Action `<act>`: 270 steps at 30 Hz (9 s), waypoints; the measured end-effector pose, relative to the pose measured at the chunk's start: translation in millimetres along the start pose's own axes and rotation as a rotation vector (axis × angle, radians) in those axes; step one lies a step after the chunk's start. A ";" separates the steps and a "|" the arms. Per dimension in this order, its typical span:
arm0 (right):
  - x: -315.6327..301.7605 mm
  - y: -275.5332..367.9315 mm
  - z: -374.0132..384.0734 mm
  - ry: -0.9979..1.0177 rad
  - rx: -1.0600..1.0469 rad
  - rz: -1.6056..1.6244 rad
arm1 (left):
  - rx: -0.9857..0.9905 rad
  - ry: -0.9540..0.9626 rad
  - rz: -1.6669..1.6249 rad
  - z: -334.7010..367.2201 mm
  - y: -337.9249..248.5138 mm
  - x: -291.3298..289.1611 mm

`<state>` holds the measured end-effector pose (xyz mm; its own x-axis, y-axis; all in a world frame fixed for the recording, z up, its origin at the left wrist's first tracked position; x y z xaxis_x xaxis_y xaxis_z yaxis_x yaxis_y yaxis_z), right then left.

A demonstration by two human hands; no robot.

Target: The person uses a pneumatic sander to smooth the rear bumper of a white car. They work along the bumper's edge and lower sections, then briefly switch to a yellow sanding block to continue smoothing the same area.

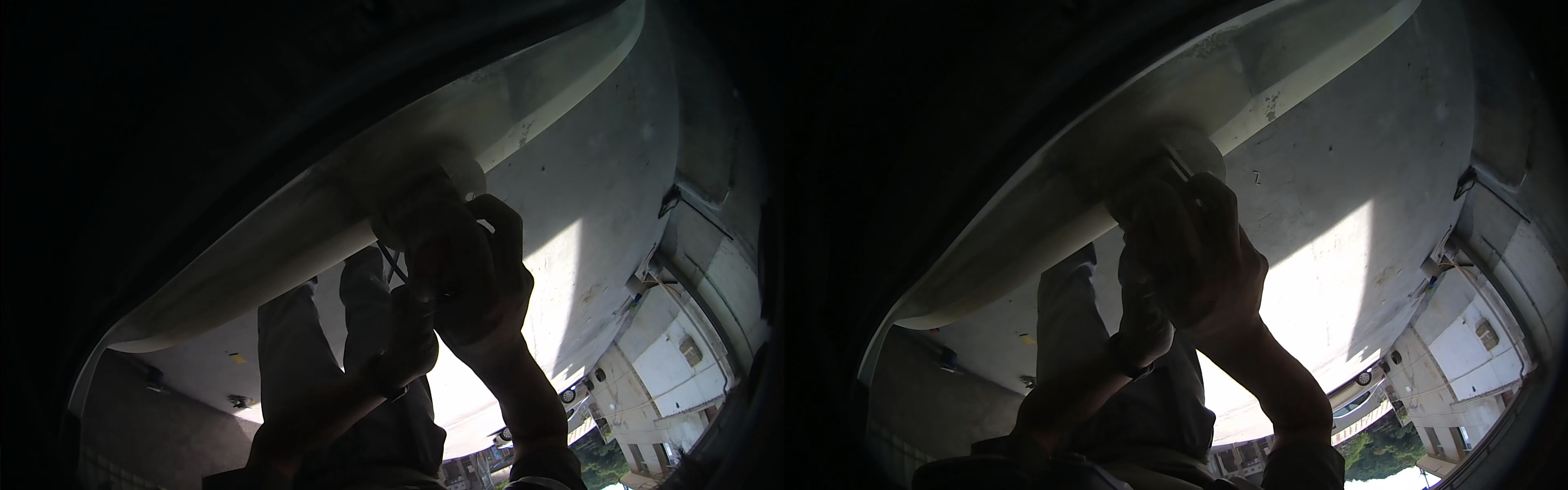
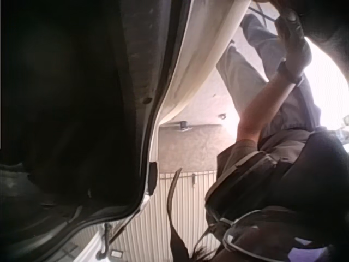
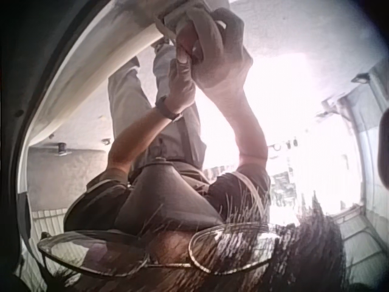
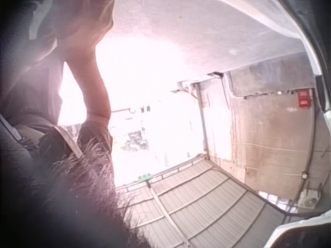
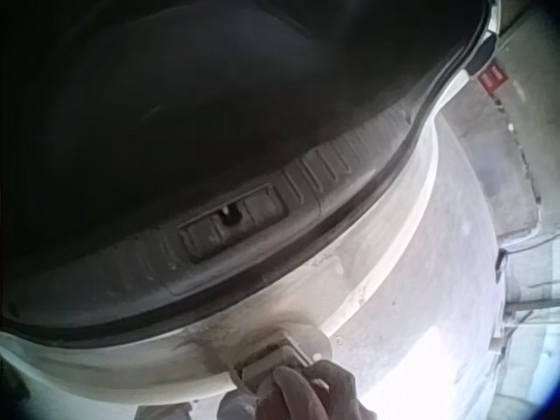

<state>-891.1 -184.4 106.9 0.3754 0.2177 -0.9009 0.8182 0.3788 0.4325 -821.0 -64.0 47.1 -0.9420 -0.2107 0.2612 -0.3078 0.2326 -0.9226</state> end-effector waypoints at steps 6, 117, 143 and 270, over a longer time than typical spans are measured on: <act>-1.1 0.7 5.6 -0.032 0.116 -0.133 | 0.139 -0.068 -0.053 5.5 -1.4 3.5; -76.0 -134.0 120.0 0.031 0.123 0.066 | -0.216 0.117 -0.064 114.5 17.8 75.5; -56.5 -89.8 104.7 0.030 -0.040 0.242 | -0.196 -0.019 0.120 112.4 -35.7 60.0; -86.3 -126.6 133.9 0.194 0.044 0.059 | -0.045 0.044 0.421 139.6 -20.6 104.7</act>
<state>-968.8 -371.7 125.1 0.3359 0.4090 -0.8485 0.8172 0.3213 0.4785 -894.6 -223.4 53.8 -0.9913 -0.0477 -0.1230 0.1005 0.3315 -0.9381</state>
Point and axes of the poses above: each hand's wrist, its own z-axis towards the middle knuckle, its own x-axis out of the palm, y = z × x, the point moved 1 cm from there along z, towards the middle knuckle, and after that the axes turned 6 degrees about -z, right-handed, at the moved point
